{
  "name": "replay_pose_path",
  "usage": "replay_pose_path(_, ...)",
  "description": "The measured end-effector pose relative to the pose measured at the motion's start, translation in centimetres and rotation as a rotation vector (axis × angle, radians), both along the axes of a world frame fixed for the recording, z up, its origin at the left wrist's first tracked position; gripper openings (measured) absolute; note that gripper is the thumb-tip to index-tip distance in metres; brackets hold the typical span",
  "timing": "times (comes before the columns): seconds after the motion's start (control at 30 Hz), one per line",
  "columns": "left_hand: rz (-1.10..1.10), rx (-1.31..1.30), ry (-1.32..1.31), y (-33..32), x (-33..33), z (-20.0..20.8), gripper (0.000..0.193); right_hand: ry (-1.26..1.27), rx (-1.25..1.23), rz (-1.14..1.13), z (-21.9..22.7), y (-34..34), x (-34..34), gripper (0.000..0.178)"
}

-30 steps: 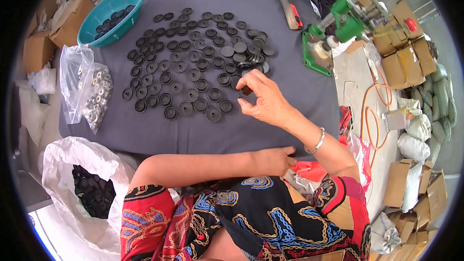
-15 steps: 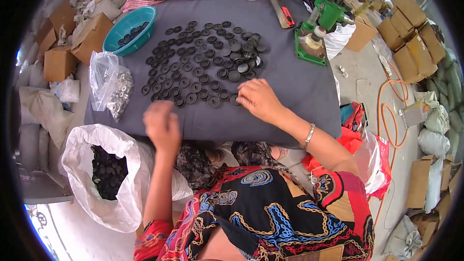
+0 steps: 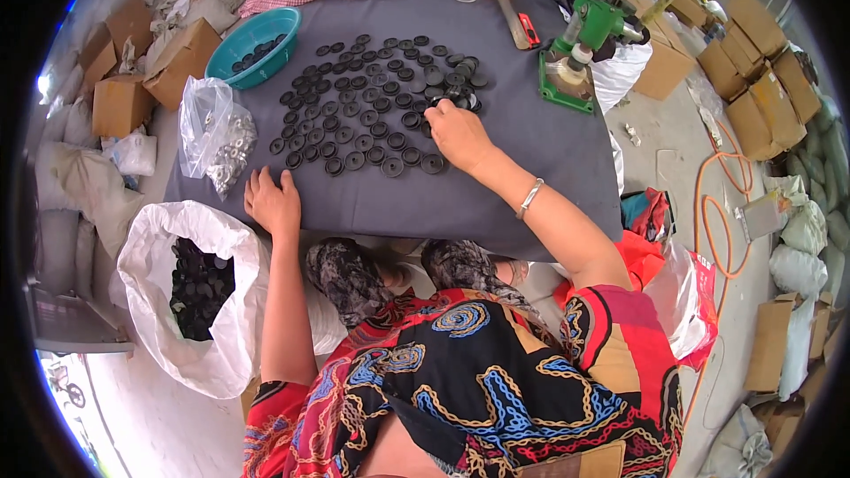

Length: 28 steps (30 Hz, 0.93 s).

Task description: The person removes black rubber pieces from a bag, places them onto a table, and spreads and arranges them flat across the surface by hand.

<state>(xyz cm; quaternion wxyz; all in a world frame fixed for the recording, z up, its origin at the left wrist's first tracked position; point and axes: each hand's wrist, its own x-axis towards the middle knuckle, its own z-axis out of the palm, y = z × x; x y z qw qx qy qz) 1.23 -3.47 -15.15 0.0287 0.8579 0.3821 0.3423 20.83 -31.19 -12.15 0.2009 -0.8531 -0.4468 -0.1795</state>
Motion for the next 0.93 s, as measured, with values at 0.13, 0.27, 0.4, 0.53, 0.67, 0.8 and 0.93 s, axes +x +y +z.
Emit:
replay_pose_path(0.13,0.011,0.064,0.015,-0.1,-0.2,0.0,0.040,0.162,0.327,0.083,1.0,-1.5,-0.4,0.020)
replay_pose_path(0.27,0.030,0.088,0.030,0.0,-0.3,-0.1,0.038,0.937,0.199,-0.089,2.0,-3.0,-2.6,0.016)
replay_pose_path(0.4,0.015,0.096,0.019,-0.3,0.3,0.5,0.038,0.349,0.104,-0.041,0.9,-3.9,-2.1,0.015)
replay_pose_path(0.53,0.036,0.104,0.028,0.0,0.0,0.2,0.037,0.170,0.194,-0.067,1.1,-2.2,-1.4,0.022)
replay_pose_path(0.67,0.035,0.089,0.041,-0.3,-0.1,0.2,0.037,0.045,-0.028,-0.145,0.8,-1.1,0.3,0.025)
replay_pose_path(0.8,0.039,0.083,0.027,-0.1,-0.2,0.0,0.037,0.038,-0.128,-0.186,1.1,-0.3,0.7,0.022)
replay_pose_path(0.93,0.033,0.075,0.038,-0.2,0.0,0.2,0.037,-0.056,-0.233,-0.194,0.9,-0.1,2.3,0.028)
